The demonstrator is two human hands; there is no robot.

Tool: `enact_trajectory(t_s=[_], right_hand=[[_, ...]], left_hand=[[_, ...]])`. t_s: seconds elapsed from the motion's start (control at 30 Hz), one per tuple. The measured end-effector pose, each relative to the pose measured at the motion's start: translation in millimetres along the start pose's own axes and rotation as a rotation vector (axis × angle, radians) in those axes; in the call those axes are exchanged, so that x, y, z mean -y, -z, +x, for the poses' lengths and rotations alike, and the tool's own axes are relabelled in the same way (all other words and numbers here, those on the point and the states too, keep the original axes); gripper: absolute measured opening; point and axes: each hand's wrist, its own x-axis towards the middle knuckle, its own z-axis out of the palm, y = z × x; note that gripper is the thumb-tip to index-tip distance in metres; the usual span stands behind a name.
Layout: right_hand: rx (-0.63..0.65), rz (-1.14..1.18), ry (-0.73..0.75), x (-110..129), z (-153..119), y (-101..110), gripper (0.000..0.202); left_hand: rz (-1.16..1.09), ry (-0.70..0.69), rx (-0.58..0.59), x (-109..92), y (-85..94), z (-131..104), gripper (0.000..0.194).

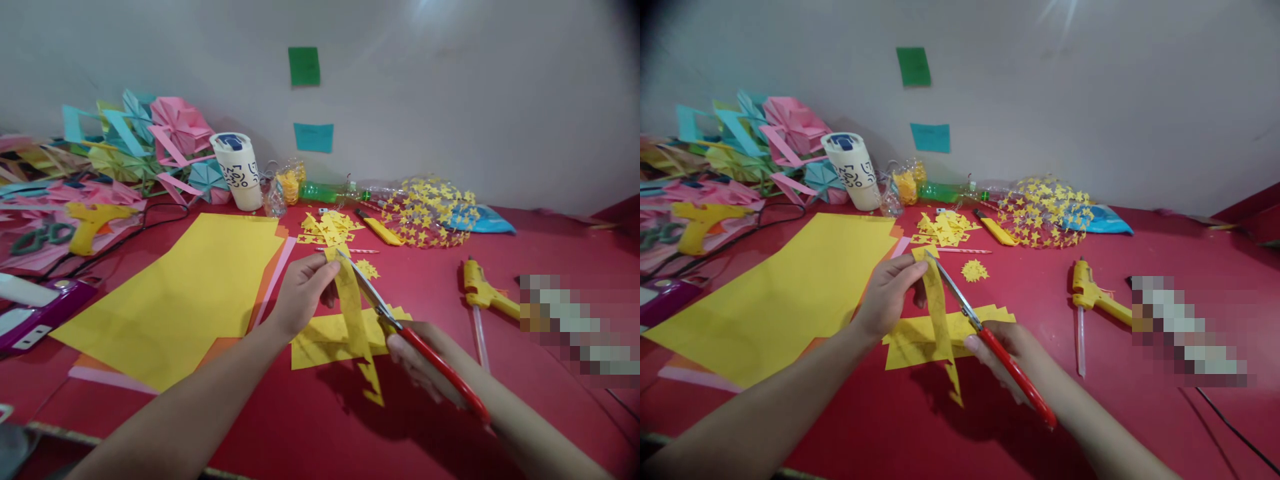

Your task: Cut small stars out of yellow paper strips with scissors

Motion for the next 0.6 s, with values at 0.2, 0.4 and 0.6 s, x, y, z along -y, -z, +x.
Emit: enact_trajectory(t_s=[0.2,0.4,0.6], right_hand=[[0.053,0.07,0.042,-11,4,-5,0.062],[-0.001,0.109,0.057,-6,1,-13,0.06],[-0.003,0.084,0.07,-2,-1,-14,0.059]], left_hand=[[0.023,0.014,-0.014,-1,-1.3,-2,0.032],[0.017,0.014,-0.002,1,-0.2,-2,0.033],[0.013,0.021,-0.008,3,-0.3,-1,0.033]])
